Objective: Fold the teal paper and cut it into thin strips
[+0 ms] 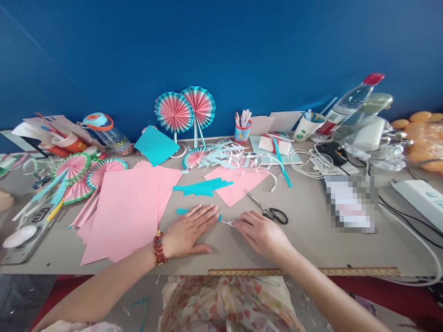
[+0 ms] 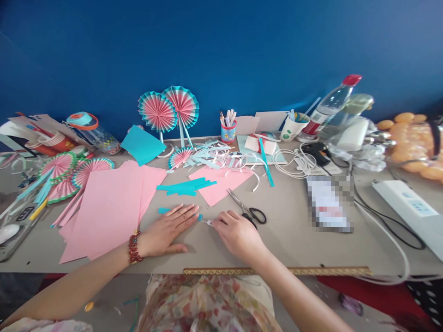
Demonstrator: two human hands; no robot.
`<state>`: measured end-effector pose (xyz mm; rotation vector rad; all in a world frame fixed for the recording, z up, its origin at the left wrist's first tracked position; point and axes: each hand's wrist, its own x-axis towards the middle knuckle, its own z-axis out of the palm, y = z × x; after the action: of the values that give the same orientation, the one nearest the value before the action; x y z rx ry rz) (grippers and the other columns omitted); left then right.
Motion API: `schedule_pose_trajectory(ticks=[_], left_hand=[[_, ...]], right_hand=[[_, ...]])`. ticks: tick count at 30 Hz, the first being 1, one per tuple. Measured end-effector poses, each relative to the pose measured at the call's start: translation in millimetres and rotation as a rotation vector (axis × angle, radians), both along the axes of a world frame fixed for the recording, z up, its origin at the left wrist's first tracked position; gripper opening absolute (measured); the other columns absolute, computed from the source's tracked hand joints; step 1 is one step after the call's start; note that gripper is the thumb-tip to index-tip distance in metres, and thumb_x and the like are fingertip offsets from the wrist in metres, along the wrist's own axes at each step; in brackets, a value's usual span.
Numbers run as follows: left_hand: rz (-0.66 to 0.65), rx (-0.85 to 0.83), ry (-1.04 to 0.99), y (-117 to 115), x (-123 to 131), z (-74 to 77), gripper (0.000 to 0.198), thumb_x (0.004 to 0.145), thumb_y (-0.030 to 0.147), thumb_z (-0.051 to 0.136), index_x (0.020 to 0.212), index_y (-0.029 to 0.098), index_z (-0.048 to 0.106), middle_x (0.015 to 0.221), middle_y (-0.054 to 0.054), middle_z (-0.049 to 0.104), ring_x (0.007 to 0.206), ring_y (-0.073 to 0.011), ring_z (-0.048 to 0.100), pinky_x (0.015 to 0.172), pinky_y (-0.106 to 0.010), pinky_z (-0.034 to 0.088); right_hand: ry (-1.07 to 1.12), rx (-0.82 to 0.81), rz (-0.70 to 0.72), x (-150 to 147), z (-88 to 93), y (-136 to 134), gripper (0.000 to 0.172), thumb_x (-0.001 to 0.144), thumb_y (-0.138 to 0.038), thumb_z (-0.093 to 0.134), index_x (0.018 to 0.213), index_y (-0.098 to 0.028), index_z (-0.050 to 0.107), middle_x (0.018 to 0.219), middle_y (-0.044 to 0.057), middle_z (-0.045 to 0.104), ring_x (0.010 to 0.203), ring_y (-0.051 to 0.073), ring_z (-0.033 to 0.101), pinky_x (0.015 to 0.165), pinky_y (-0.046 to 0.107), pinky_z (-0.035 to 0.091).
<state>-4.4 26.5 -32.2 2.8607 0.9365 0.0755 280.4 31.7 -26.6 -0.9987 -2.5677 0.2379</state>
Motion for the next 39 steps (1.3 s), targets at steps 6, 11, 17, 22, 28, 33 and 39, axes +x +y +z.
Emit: schedule_pose_trajectory(ticks=[6, 11, 17, 22, 28, 33, 39], left_hand=[[0.004, -0.012, 0.003, 0, 0, 0.4, 0.089, 0.093, 0.071, 0.038, 0.159, 0.017, 0.014, 0.163, -0.014, 0.021, 0.151, -0.0284, 0.018, 0.122, -0.046, 0.014], [-0.006, -0.024, 0.008, 0, -1, -0.7, 0.088, 0.094, 0.070, 0.037, 0.159, 0.015, 0.013, 0.164, -0.013, 0.017, 0.152, -0.0291, 0.015, 0.122, -0.047, 0.013], [0.000, -0.011, 0.018, 0, 0, 0.0, 0.090, 0.094, 0.072, 0.033, 0.159, 0.014, 0.012, 0.164, -0.014, 0.018, 0.152, -0.0285, 0.015, 0.123, -0.047, 0.012], [-0.014, -0.014, 0.039, 1, -1, -0.4, 0.092, 0.092, 0.075, 0.030, 0.159, 0.015, 0.010, 0.165, -0.013, 0.015, 0.152, -0.0284, 0.013, 0.123, -0.046, 0.011], [0.001, 0.007, 0.070, 0, -1, -0.6, 0.097, 0.092, 0.076, 0.029, 0.159, 0.011, 0.004, 0.165, -0.014, 0.015, 0.152, -0.0283, 0.013, 0.123, -0.046, 0.011], [0.006, 0.003, 0.070, 0, 0, -1.4, 0.098, 0.092, 0.076, 0.030, 0.159, 0.011, 0.003, 0.165, -0.013, 0.013, 0.153, -0.0281, 0.012, 0.124, -0.046, 0.010], [0.037, -0.028, 0.002, 2, -6, 8.9, 0.091, 0.095, 0.070, 0.032, 0.159, 0.014, -0.001, 0.165, -0.013, 0.009, 0.153, -0.0272, 0.014, 0.124, -0.047, 0.010]], right_hand=[[-0.012, -0.016, 0.011, -2, 1.6, -1, 0.028, 0.100, -0.015, 0.043, 0.105, -0.018, 0.070, 0.088, 0.007, 0.065, 0.081, 0.017, 0.060, 0.073, 0.027, 0.050], [-0.005, -0.038, 0.003, -2, 1.3, -3, 0.029, 0.101, -0.015, 0.041, 0.104, -0.018, 0.070, 0.090, 0.008, 0.066, 0.084, 0.017, 0.060, 0.074, 0.027, 0.050], [0.015, -0.058, -0.034, -4, -1.8, -6, 0.027, 0.101, -0.017, 0.042, 0.104, -0.019, 0.069, 0.092, 0.008, 0.066, 0.086, 0.018, 0.061, 0.074, 0.028, 0.049], [0.027, -0.057, -0.036, -3, -2.3, -10, 0.025, 0.101, -0.017, 0.043, 0.106, -0.018, 0.068, 0.094, 0.007, 0.067, 0.086, 0.018, 0.060, 0.075, 0.028, 0.049], [-0.002, -0.039, -0.106, -21, -5.1, -16, 0.022, 0.098, -0.014, 0.047, 0.103, -0.016, 0.068, 0.092, 0.008, 0.066, 0.084, 0.019, 0.060, 0.076, 0.029, 0.050], [-0.014, -0.015, -0.143, -29, -4.3, -21, 0.021, 0.098, -0.014, 0.047, 0.101, -0.016, 0.068, 0.090, 0.007, 0.066, 0.083, 0.018, 0.060, 0.074, 0.028, 0.050], [-0.027, -0.028, -0.163, -28, -0.6, -22, 0.022, 0.096, -0.012, 0.050, 0.105, -0.018, 0.069, 0.090, 0.006, 0.065, 0.083, 0.018, 0.059, 0.074, 0.027, 0.050]])
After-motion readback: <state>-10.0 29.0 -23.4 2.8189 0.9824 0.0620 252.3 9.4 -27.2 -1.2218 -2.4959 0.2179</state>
